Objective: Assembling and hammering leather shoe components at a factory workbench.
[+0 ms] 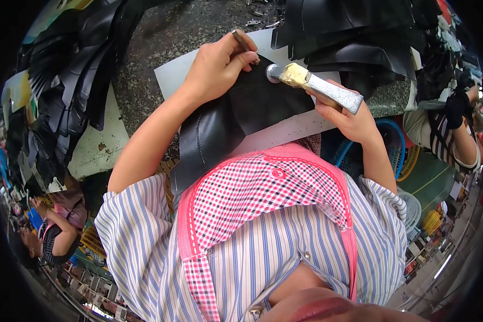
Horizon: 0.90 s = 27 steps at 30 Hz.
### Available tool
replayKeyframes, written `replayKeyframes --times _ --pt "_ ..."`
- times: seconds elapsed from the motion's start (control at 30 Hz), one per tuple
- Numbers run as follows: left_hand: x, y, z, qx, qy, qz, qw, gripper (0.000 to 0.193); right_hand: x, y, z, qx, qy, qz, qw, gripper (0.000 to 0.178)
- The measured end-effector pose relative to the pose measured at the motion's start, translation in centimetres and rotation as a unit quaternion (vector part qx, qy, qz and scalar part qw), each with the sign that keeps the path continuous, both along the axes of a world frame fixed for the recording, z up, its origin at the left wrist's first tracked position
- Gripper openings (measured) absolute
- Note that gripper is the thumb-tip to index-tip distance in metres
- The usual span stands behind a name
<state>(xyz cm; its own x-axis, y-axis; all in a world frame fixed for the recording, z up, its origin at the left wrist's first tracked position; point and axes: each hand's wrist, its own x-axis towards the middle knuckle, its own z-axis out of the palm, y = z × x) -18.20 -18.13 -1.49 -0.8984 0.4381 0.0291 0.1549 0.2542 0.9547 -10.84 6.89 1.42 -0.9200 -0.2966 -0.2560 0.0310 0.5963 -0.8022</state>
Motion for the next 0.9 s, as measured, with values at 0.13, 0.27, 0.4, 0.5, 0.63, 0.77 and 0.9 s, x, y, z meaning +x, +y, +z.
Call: replayKeyframes --times 0.13,0.27,0.4,0.5,0.63,0.77,0.9 --pt "-0.3 0.2 0.0 -0.013 0.015 -0.010 1.000 0.005 0.4 -0.3 0.3 -0.031 0.032 -0.054 0.998 0.032" --pt "-0.4 0.1 0.5 -0.017 0.035 -0.013 0.999 0.004 -1.8 -0.5 5.1 -0.054 0.182 -0.055 0.980 0.033" --pt "0.0 0.5 0.3 -0.091 0.169 -0.080 0.978 0.007 -1.7 -2.1 7.8 -0.160 0.270 -0.064 0.947 0.015" --pt "-0.1 0.5 0.7 -0.197 0.221 -0.066 0.953 0.004 -4.0 -3.9 8.7 0.130 0.135 0.045 0.981 0.016" --pt "-1.0 -0.1 0.5 0.001 -0.033 -0.031 0.999 0.008 -3.2 -2.7 9.3 -0.002 0.234 -0.039 0.972 0.024" --pt "-1.1 0.7 1.9 -0.069 0.003 -0.090 0.994 0.005 -3.1 -3.0 10.5 -0.185 0.313 -0.093 0.927 0.015" --pt "-0.7 -0.4 0.2 -0.161 0.217 -0.109 0.957 0.012 -4.3 -4.4 8.2 0.087 0.244 0.083 0.962 0.022"
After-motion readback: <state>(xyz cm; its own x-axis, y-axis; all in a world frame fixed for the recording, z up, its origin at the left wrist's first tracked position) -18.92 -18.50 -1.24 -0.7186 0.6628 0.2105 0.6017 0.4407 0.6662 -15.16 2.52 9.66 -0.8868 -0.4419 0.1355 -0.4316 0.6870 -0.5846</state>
